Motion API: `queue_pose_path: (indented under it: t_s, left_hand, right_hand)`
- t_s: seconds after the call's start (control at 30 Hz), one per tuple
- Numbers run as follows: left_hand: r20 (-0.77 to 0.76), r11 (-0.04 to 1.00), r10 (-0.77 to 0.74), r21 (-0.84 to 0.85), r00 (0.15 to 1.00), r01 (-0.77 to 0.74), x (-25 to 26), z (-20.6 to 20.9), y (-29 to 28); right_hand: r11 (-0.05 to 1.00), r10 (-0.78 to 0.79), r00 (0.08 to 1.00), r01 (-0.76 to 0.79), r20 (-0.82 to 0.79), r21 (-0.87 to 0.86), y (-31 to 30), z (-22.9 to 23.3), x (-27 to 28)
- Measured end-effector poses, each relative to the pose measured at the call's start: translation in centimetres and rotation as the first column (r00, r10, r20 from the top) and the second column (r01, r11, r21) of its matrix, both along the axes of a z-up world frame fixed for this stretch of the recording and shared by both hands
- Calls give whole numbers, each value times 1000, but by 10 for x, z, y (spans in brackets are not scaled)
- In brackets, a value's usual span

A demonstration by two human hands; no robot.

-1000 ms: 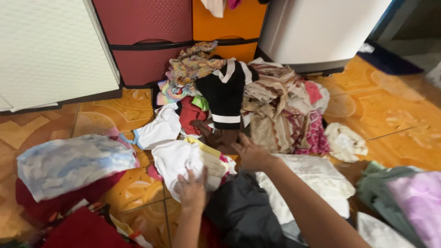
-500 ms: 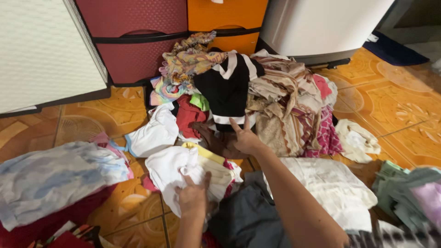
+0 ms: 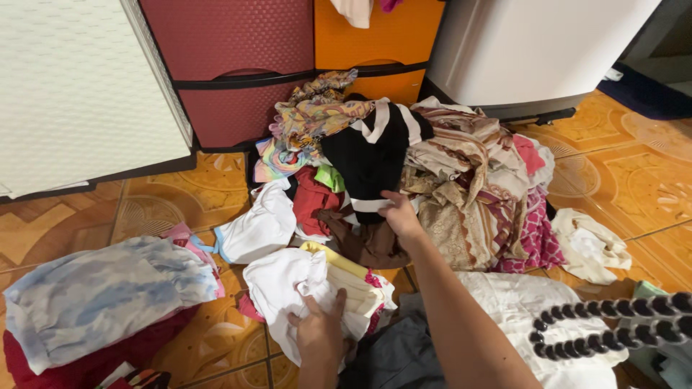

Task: The person sits on the floor and folds various garments one by one, including a black top, a maroon t-shirt, a white shirt, and patterned tops. The person places each folded item into a growing stack on the floor.

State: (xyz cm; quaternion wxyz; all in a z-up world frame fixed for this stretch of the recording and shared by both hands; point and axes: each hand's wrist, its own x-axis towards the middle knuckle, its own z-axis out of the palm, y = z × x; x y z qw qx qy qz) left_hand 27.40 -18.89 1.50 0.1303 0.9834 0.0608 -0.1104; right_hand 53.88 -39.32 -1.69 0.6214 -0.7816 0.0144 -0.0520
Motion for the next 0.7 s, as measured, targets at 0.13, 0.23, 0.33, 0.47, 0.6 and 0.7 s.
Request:
queue_pose_path:
  t_s: [0.13,0.23,0.33,0.47,0.6,0.7]
  left_hand:
    - [-68,997,65,-44,996,-68,-9,10,-2]
    - [-147,997,61,-41,987,-68,-3,0,-3]
    - [92,995,61,77,994,-69,2,-28,0]
    - [203,988,50,135,978,-78,5,-53,1]
    - [2,999,-20,48,1000,20,-4,-35,7]
    - [-131,999,7,-41,991,-13,-19,-2,15]
  right_hand:
    - [988,-154,962,143,224,67,16,42,-23]
    - [947,-229,955,264,187,-185,17,77,-46]
    - [891,-69,923,228,378,-393,18,96,-85]
    - [830,121,924,106,362,-548,3,116,-142]
    - [801,244,919,-11,309,-599,-32,151,-201]
    - [768,333,891,-65,310,-637,-49,182,-244]
